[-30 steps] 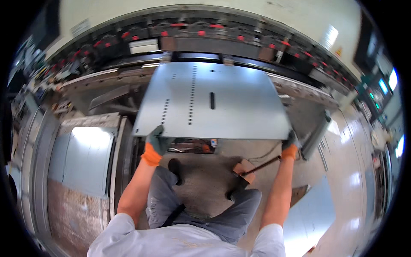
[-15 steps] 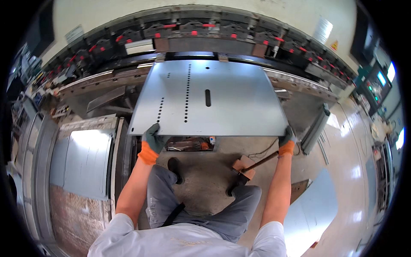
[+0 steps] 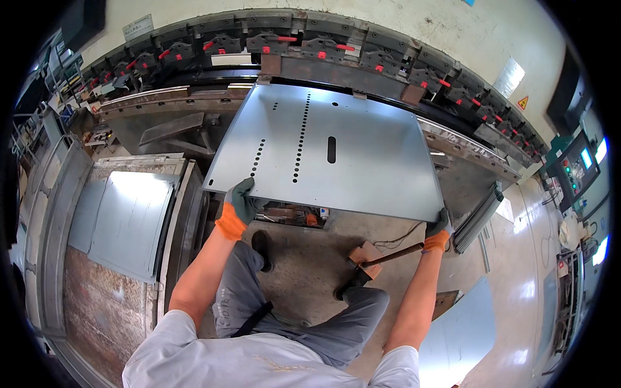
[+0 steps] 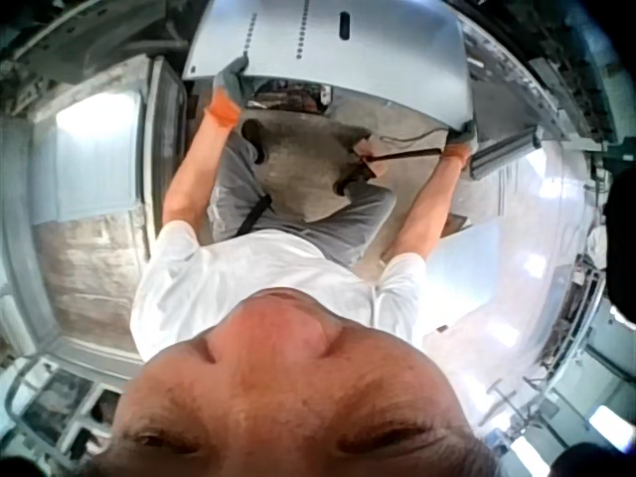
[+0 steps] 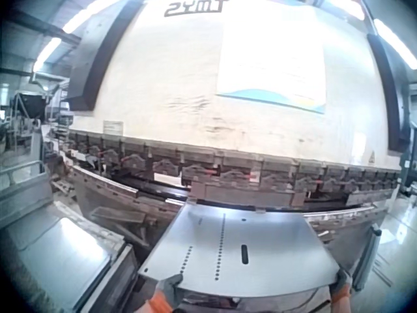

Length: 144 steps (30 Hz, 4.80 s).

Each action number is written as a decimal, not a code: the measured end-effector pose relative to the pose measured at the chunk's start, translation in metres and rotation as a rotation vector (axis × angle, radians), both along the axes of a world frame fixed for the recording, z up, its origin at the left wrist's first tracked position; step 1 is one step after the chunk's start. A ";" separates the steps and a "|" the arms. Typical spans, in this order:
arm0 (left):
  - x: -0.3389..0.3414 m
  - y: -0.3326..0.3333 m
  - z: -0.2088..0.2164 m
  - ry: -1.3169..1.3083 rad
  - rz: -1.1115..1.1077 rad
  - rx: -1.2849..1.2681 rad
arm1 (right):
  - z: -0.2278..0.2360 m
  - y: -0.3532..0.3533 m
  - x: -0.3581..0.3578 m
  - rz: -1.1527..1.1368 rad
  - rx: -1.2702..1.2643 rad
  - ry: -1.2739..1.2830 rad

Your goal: The person repeatedly picks up perforated metal sheets, places them into a press brake, and bends them. They flip the sheets over and reposition them multiple times to bend different edges. Finished pieces are stacked on a nearby cart.

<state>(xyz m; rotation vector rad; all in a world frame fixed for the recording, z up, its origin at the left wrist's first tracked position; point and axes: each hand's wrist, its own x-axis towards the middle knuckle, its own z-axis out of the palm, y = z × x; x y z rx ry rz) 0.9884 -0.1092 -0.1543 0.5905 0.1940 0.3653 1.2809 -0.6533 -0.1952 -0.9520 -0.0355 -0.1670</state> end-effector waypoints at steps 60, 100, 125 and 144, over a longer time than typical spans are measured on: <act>0.008 0.000 -0.003 0.010 -0.036 -0.014 | 0.010 0.002 -0.004 -0.166 0.091 0.065; 0.007 0.000 0.001 0.024 0.031 -0.030 | -0.003 -0.005 0.012 -0.070 -0.040 -0.023; 0.065 -0.010 0.280 -0.314 1.373 2.108 | 0.033 0.042 -0.134 0.270 -0.104 -0.017; 0.133 0.042 0.316 0.133 1.232 2.617 | -0.199 0.080 -0.277 0.498 0.172 0.670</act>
